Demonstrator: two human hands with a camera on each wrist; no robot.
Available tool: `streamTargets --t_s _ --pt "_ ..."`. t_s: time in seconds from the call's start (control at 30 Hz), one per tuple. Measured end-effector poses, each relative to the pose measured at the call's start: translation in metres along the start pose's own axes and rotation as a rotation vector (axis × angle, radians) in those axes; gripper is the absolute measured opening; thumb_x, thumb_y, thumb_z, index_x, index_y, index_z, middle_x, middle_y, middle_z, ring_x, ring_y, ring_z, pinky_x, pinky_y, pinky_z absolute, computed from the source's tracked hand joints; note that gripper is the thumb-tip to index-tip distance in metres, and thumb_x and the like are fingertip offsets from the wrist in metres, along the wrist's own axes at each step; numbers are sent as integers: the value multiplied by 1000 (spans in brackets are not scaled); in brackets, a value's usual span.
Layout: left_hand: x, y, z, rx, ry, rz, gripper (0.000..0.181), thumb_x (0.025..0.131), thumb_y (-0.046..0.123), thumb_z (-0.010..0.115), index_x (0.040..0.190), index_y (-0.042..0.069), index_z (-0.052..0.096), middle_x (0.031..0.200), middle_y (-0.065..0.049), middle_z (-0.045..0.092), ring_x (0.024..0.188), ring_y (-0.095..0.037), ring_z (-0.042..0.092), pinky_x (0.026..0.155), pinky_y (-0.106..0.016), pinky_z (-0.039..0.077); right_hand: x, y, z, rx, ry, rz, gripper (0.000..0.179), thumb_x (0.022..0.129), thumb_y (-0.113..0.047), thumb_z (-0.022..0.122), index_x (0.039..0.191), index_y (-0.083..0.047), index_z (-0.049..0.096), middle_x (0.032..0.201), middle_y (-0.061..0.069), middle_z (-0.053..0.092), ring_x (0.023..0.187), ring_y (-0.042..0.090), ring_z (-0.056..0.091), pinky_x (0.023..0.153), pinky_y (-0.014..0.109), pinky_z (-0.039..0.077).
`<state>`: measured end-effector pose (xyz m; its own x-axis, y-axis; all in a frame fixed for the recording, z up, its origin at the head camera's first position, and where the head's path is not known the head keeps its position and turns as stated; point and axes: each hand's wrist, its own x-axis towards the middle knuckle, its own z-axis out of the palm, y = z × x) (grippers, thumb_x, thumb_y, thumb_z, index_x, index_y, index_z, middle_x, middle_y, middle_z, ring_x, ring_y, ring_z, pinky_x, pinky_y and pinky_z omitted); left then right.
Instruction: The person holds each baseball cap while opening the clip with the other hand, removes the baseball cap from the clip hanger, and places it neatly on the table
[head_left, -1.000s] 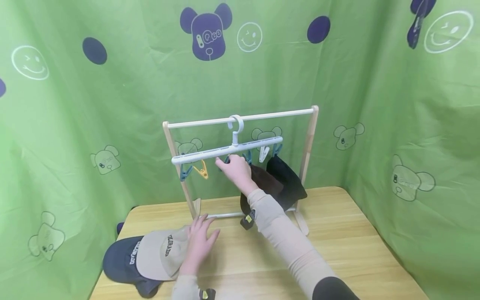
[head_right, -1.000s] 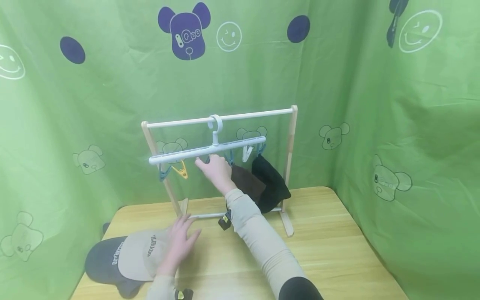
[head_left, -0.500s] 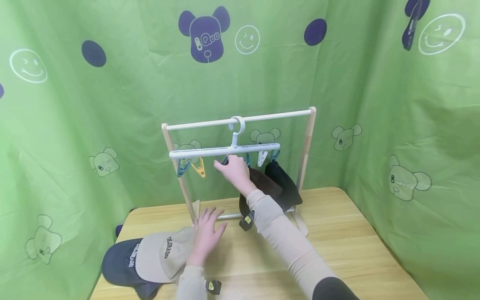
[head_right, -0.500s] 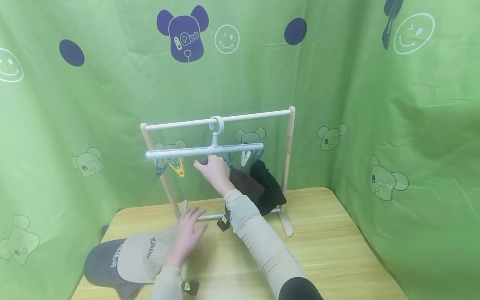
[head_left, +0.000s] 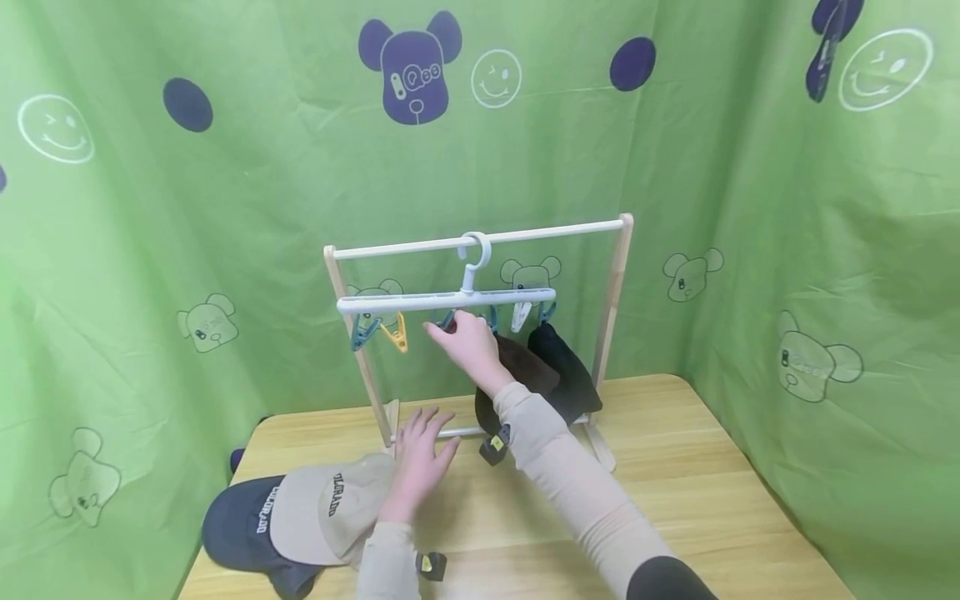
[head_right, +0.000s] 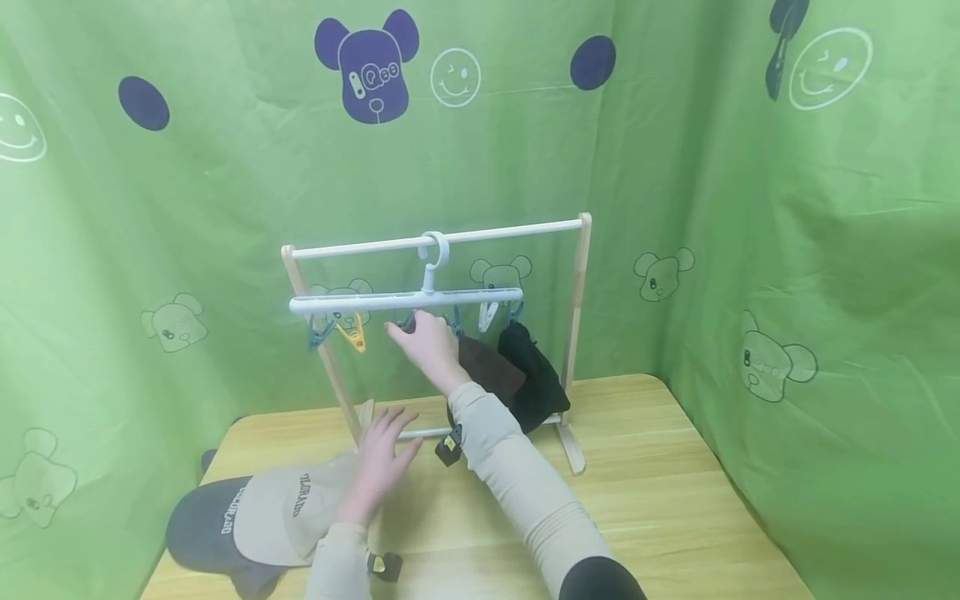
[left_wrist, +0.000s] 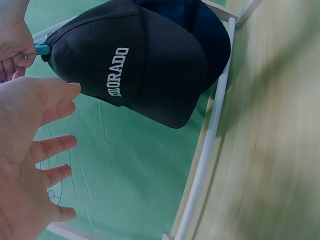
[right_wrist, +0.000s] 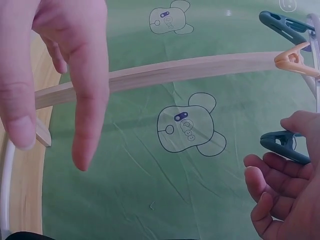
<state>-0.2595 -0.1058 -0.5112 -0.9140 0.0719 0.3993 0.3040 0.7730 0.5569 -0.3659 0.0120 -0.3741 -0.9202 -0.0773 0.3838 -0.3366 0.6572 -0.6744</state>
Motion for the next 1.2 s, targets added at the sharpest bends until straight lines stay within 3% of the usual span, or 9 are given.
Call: streamTargets --t_s 0.33,0.53,0.83,1.2 --pt "10 4 0 11 5 43 48 91 31 64 135 15 55 146 -16 49 140 -42 35 115 -65 23 -4 3 -4 -38 -17 -30 36 87 -52 62 82 -16 63 75 0 67 65 16 60 58 28 46" --pt "18 7 2 -9 -14 41 53 93 33 62 141 17 49 149 -13 45 143 -38 32 115 -66 20 -8 5 -14 15 -2 -35 28 89 -42 63 84 -15 63 77 1 67 69 17 60 64 29 49" --pt "25 11 3 -25 18 80 56 91 31 65 142 14 48 147 -15 48 140 -41 36 114 -67 22 -6 17 -24 66 65 -91 26 89 -34 65 84 -9 65 77 5 68 70 19 60 68 31 51" --pt "31 12 10 -39 -10 51 58 93 34 62 145 18 44 149 -13 46 141 -39 35 114 -66 23 -6 35 -32 89 139 -84 32 87 -35 70 86 -4 61 80 8 66 73 21 60 69 33 51"
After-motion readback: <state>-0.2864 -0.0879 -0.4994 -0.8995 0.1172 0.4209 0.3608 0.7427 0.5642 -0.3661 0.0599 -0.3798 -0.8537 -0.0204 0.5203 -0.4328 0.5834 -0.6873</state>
